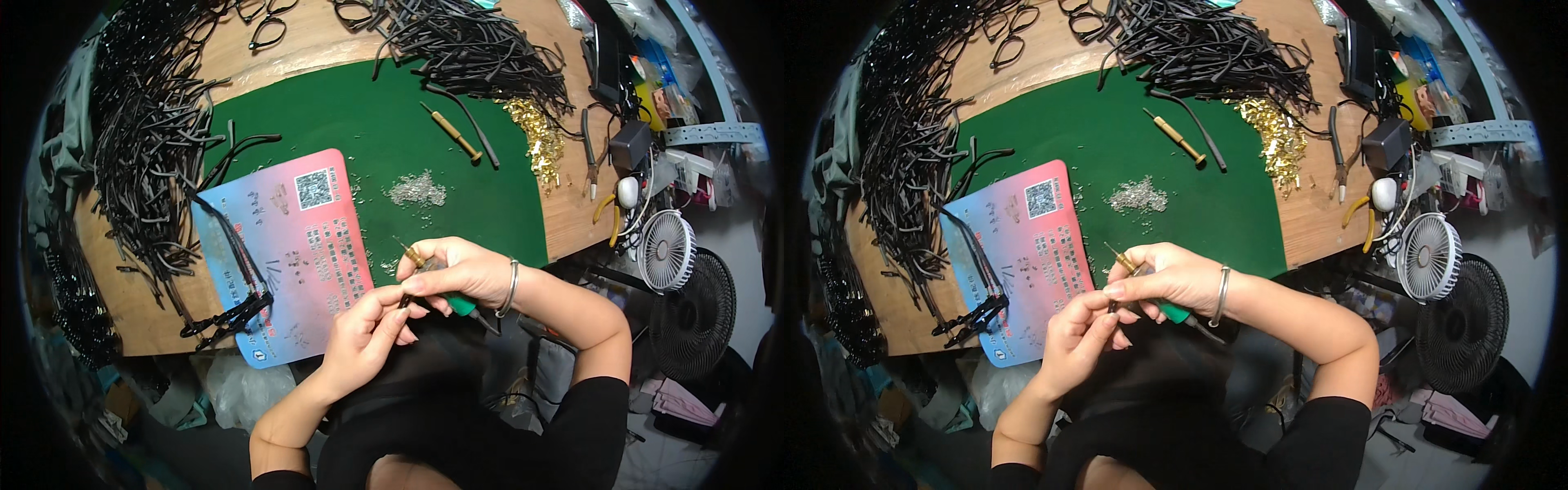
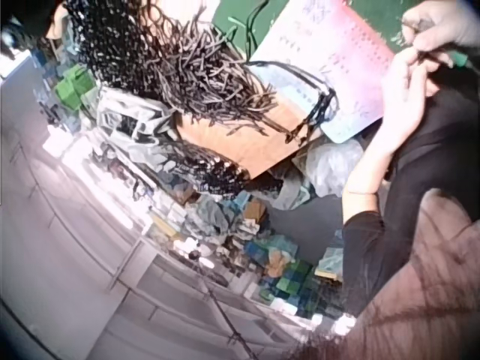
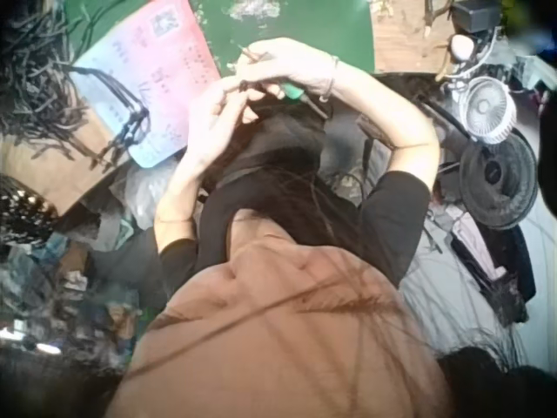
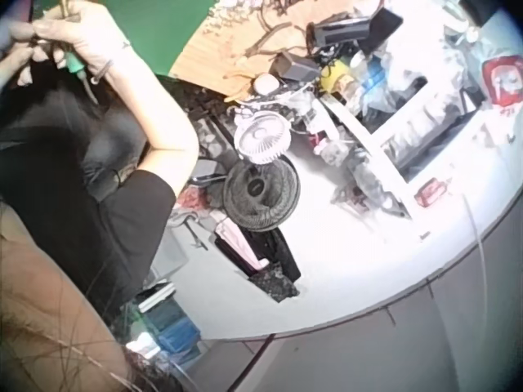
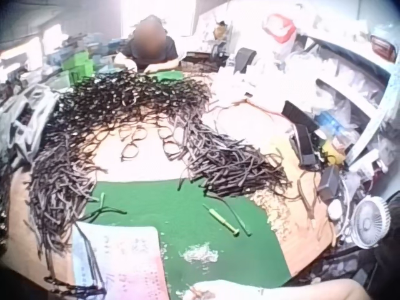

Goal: The person repeatedly picks up black cables and small metallic connectors from a green work mat, inserts the connectors into the cable ends, and places the assembled units on a pink and blue card. The person continues this repetitive assembly process throughout the clip.

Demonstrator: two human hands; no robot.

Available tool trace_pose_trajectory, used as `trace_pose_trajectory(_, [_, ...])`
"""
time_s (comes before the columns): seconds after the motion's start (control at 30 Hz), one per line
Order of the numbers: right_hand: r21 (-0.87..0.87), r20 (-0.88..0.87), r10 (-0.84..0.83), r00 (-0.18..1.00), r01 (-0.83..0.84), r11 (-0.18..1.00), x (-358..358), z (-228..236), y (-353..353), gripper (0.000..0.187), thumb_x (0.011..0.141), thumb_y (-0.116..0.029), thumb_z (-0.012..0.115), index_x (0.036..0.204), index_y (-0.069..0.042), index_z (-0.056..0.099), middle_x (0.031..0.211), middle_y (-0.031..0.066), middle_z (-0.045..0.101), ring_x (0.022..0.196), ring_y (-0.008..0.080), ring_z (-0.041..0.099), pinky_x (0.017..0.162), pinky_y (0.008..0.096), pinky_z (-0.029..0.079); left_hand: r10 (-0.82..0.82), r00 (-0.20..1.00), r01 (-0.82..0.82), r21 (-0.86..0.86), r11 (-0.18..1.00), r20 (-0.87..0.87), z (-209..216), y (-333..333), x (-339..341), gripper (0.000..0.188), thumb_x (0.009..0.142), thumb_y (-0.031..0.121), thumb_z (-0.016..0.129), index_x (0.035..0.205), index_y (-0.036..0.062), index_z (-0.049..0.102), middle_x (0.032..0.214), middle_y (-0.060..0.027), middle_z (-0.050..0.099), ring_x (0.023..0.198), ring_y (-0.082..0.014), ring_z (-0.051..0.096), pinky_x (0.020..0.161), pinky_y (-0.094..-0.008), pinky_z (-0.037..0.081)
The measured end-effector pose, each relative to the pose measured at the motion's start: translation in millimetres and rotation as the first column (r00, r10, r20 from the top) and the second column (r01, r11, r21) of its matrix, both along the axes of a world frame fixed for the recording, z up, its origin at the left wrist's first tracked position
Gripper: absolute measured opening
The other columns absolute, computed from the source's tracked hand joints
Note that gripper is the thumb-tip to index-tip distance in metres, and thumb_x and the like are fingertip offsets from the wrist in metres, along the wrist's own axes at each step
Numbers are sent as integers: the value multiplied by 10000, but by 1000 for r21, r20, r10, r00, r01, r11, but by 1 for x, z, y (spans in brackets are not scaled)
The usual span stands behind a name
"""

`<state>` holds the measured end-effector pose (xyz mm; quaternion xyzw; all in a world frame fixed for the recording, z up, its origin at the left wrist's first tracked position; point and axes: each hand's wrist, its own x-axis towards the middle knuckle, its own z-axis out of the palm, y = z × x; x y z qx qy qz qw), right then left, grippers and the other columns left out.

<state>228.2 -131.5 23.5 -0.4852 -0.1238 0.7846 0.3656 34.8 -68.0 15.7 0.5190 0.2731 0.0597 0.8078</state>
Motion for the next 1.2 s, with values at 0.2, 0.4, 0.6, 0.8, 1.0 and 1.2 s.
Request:
trace_pose_trajectory(0.2, [324,806,-78,587,-327,888,-13,-7,-22,460,857,-353,604,1076,26,463,978,215,540,864,296,577,763,375,473,-96,994,105,182,978,-58,2,4,0,304,924,4,442,1227,12,469,956,-92,620,682,-90,604,637,-224,514])
trace_pose_trajectory(0.4, [189,970,-106,220,-400,897,9,6,-40,343,859,-143,546,1164,-57,416,988,176,464,753,343,591,665,420,507,183,970,-128,305,944,-158,-14,9,-16,300,895,-25,478,1194,-11,500,932,-95,647,641,-77,587,585,-229,513])
trace_pose_trajectory(0.6, [81,925,-255,-281,-510,856,3,-14,-36,459,708,-112,654,1156,-119,555,864,91,477,599,196,574,477,296,492,193,973,-111,483,868,-125,-24,8,-2,283,861,-44,502,1142,-28,529,887,-119,669,649,-102,619,585,-235,499])
trace_pose_trajectory(0.8, [49,909,-249,-335,-507,861,2,-19,-35,494,673,-125,666,1154,-136,556,862,76,470,551,170,538,460,284,483,144,984,-62,570,819,-100,-25,9,0,280,875,-44,480,1152,-34,517,889,-110,660,639,-101,611,571,-235,500])
trace_pose_trajectory(1.0, [25,912,-225,-344,-500,865,2,-17,-33,494,674,-124,665,1155,-139,556,860,70,470,541,173,536,447,291,482,152,981,-138,117,984,-122,-6,8,-10,273,909,-42,432,1178,-43,476,921,-109,636,630,-94,596,530,-218,499])
trace_pose_trajectory(1.2, [-4,928,-200,-315,-545,839,4,-16,-31,478,698,-98,636,1164,-149,540,852,96,483,551,217,564,459,323,488,135,966,-101,156,983,-220,-13,15,-3,265,910,-26,446,1171,-56,481,911,-106,648,640,-72,581,569,-213,504])
